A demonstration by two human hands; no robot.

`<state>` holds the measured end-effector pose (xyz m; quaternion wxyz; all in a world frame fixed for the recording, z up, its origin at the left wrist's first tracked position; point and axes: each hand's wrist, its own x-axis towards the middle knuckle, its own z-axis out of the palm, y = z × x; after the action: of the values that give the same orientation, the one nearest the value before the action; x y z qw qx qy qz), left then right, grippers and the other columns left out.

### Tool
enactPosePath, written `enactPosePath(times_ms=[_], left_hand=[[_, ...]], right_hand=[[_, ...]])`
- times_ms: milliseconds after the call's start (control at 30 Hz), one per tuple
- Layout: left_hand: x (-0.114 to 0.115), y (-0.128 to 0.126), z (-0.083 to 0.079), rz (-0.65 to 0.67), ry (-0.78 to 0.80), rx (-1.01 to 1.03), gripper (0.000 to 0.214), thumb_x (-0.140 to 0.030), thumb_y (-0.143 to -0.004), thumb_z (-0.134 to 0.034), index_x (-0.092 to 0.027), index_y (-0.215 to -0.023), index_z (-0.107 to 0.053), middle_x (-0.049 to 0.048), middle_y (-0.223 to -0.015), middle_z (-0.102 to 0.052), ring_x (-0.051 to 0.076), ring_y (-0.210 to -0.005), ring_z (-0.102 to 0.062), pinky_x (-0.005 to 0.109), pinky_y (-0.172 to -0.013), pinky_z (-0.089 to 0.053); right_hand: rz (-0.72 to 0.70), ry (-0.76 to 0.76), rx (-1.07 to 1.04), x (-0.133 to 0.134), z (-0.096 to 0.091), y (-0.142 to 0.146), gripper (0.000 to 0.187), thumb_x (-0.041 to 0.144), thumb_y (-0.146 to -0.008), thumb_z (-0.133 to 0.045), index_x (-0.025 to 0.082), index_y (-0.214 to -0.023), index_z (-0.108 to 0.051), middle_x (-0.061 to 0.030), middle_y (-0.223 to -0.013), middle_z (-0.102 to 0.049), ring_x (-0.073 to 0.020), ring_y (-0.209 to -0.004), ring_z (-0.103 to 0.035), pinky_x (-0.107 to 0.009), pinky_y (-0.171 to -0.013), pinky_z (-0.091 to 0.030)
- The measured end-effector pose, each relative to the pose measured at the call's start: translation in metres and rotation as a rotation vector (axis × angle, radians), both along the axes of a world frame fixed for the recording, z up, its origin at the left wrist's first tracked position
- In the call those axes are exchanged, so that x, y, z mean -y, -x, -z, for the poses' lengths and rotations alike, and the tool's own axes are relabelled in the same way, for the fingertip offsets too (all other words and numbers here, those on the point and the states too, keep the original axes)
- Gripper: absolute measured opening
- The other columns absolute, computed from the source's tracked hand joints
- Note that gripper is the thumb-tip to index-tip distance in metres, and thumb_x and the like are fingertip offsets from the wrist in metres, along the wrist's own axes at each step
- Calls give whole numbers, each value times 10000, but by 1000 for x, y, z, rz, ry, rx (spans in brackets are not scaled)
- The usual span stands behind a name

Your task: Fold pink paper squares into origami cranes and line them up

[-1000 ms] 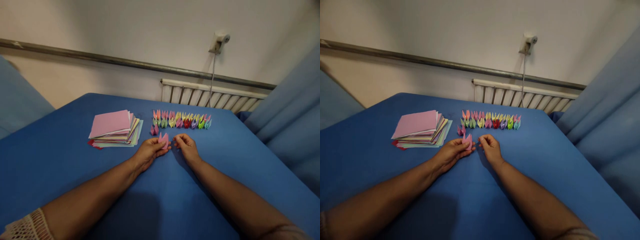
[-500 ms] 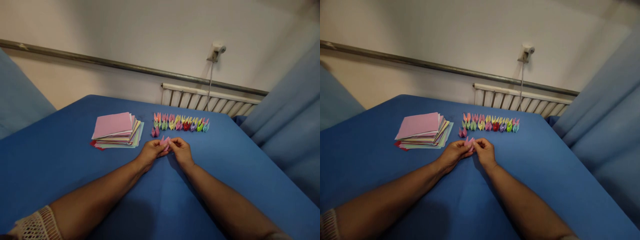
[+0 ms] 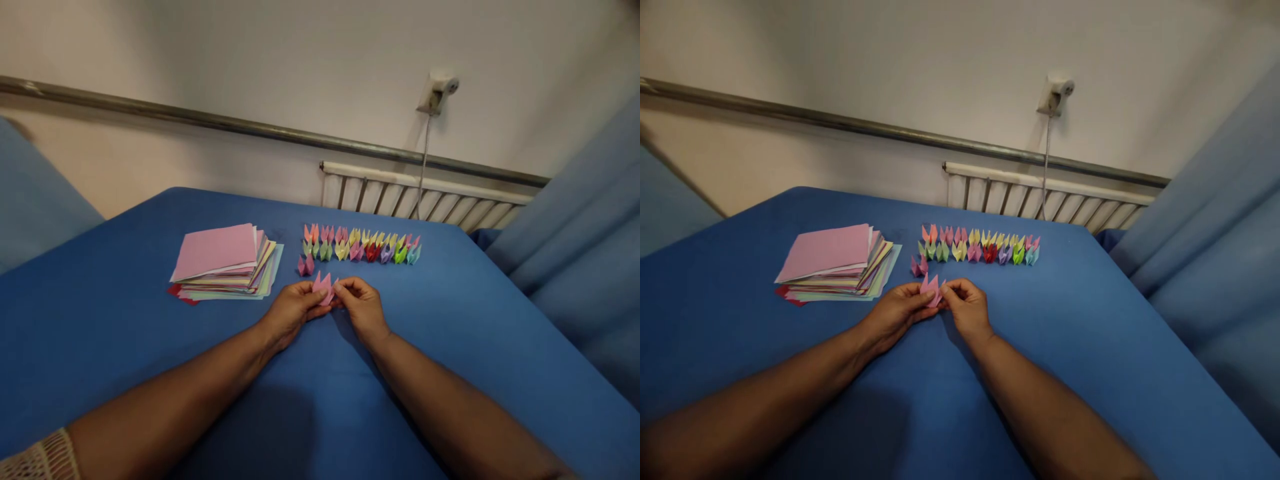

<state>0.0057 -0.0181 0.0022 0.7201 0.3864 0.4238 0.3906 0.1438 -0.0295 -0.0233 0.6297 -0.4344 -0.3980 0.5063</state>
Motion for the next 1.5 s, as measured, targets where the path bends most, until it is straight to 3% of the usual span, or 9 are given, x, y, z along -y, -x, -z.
enactPosePath(times_ms=[267,467,833,1033,1267,1500], left_hand=[[-2,1,3,76,7,-45,154,-197,-752,-722,-110,-868,-671,87,-849,-715,148,-755,-691,204,-685,-554],[-1,2,0,117,1,-29,167,-205,-752,-724,-118,-890,-685,98,-890,-724,138,-729,-687,191,-653,-554],[-10,13,-2,294,97,51,182,-212,-769,-724,-103,-913,-700,111,-915,-721,139,-774,-696,156,-669,-553],[-8,11,-4,282,78,21,238,-255,-734,-760,-104,-905,-695,109,-897,-718,143,-767,-694,166,-658,-557],[-2,4,0,147,-47,-122,344,-333,-625,-833,-125,-848,-672,37,-745,-691,129,-683,-675,199,-634,-550],[-1,3,-2,134,-91,-134,333,-394,-669,-789,-129,-845,-691,34,-763,-680,111,-696,-641,193,-630,-515]], right_hand=[[0,2,57,-1,1,-4,281,420,-670,-737,171,-676,-607,51,-522,-546,-72,-448,-453,-208,-460,-375],[-24,20,40,3,0,-8,294,456,-721,-682,170,-741,-622,37,-557,-572,-83,-473,-474,-219,-485,-385],[-108,-29,34,2,-7,-11,263,390,-669,-744,182,-808,-663,33,-606,-620,-81,-493,-507,-227,-508,-424],[-129,-49,72,2,-9,-11,236,320,-656,-731,180,-825,-644,21,-678,-629,-83,-519,-530,-228,-526,-451],[-96,-174,283,5,-7,-14,233,246,-706,-649,209,-927,-583,9,-792,-615,-95,-591,-546,-227,-556,-461],[-35,-266,446,8,-3,-14,281,190,-734,-595,233,-1004,-532,15,-809,-613,-115,-605,-571,-248,-578,-470]])
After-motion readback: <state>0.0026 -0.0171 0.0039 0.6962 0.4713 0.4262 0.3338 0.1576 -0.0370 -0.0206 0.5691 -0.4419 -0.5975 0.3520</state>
